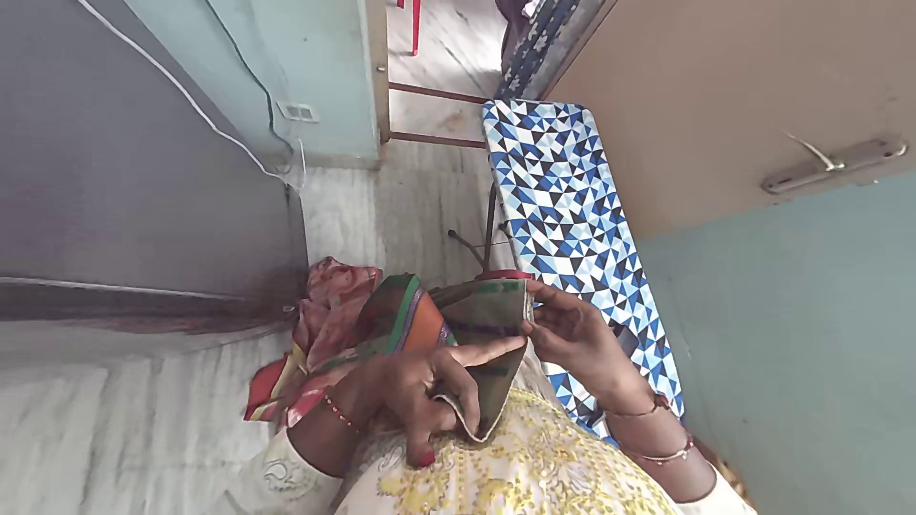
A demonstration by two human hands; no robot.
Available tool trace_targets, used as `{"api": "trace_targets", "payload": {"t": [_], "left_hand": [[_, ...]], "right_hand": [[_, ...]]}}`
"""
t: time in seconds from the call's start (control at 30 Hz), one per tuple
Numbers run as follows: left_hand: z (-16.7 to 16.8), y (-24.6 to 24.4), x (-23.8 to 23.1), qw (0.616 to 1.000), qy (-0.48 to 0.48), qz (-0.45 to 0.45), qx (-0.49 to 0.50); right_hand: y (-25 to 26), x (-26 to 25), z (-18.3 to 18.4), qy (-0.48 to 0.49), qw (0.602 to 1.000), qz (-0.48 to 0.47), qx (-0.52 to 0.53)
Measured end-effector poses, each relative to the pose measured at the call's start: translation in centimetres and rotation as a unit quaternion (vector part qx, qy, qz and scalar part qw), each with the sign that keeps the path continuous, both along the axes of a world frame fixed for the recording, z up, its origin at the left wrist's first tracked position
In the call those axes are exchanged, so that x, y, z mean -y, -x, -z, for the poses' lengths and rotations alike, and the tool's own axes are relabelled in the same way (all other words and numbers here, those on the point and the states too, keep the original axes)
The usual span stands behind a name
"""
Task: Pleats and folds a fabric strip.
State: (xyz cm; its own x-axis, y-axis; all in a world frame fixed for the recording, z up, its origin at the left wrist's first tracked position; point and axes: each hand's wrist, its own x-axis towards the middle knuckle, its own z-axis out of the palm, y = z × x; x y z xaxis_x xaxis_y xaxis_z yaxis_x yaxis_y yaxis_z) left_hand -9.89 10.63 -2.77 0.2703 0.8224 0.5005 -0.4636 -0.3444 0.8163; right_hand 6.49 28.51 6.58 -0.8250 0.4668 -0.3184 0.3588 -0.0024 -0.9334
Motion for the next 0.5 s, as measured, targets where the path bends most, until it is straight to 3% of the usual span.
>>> {"api": "trace_targets", "payload": {"t": [0.07,0.17,0.27,0.37,0.43,0.5], "left_hand": [[-0.1,1.0,0.8,1.0,-0.008,-0.028,-0.006],[-0.6,4.2,3.0,0.979,-0.005,-0.181,-0.096],[-1.9,7.5,4.8,0.879,0.047,-0.389,-0.272],[-3.4,9.1,3.9,0.771,0.035,-0.48,-0.417],[-4.0,9.3,2.4,0.739,0.024,-0.489,-0.463],[-4.3,9.2,0.9,0.735,0.008,-0.49,-0.47]], "right_hand": [[0.1,0.2,0.0,-0.043,0.999,-0.02,-0.003],[-0.1,0.1,0.1,-0.129,0.989,-0.077,-0.012],[-0.3,0.2,-0.1,-0.185,0.972,-0.143,-0.011],[-0.1,1.0,-0.2,-0.203,0.961,-0.186,-0.022],[0.1,1.6,-0.2,-0.206,0.958,-0.198,-0.023],[0.2,2.2,-0.1,-0.2,0.958,-0.201,-0.031]]}}
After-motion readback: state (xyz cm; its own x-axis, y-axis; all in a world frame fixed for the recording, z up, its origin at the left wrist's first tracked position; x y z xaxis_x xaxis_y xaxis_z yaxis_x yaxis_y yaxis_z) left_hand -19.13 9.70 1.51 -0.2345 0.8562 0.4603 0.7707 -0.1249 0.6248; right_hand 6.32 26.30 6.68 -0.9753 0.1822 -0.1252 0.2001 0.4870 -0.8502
